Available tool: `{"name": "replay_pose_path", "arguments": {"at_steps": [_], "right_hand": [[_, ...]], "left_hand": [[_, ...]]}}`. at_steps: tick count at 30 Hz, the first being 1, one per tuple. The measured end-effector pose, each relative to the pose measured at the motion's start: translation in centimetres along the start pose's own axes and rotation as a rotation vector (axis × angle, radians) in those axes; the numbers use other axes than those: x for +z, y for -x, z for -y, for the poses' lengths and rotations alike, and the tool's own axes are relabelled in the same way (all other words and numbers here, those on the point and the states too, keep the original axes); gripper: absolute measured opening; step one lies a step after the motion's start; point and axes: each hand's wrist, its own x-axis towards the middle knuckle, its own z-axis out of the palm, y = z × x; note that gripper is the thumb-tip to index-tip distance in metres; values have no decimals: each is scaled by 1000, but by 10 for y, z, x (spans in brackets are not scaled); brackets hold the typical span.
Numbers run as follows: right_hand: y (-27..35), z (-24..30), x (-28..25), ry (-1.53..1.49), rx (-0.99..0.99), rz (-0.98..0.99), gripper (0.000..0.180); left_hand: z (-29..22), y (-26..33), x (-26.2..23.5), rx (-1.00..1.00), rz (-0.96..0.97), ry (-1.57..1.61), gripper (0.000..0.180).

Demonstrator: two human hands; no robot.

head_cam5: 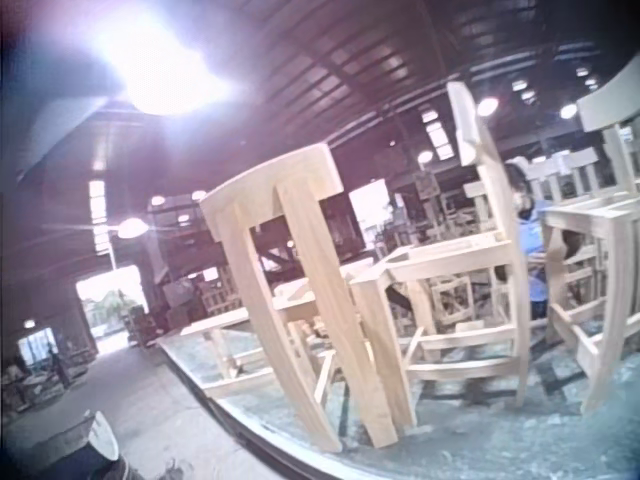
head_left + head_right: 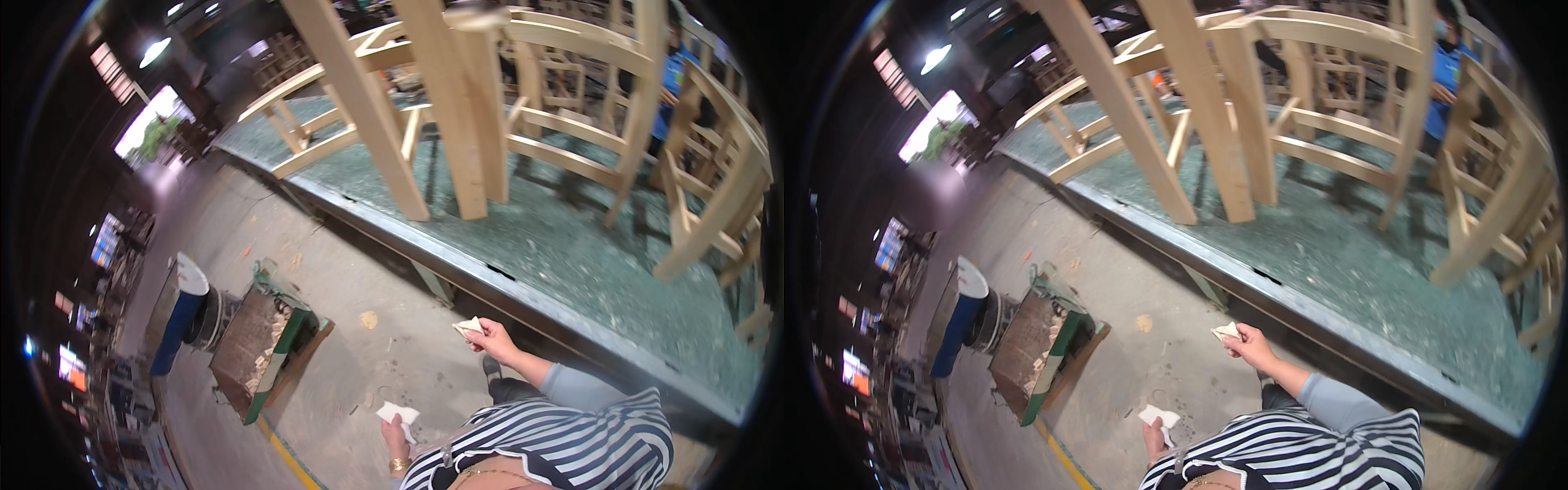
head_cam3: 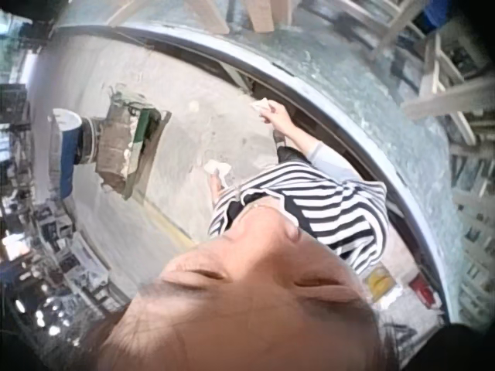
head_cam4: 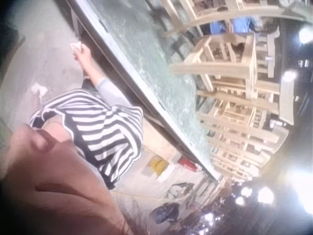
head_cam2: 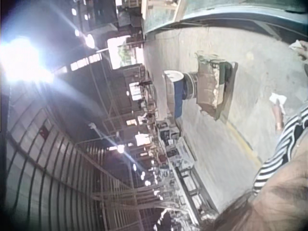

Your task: The person wipes the surfaces of unfinished wooden chair frames with a white cloth. They move along a production line, cleaning multiple chairs one by one, and briefly dip the cloth into a bucket of liquid before continuing the wiping process.

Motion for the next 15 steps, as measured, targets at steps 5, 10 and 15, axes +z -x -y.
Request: {"name": "replay_pose_path", "arguments": {"at_steps": [5,10,15], "right_hand": [[-97,22,28,76,79,183,21],[-192,32,51,196,230,283,24],[-287,30,120,287,238,398,21]], "left_hand": [[-67,-89,52,112,-41,61,28],[-135,-132,95,145,16,-87,20],[-157,-190,67,58,-211,-101,19]]}}
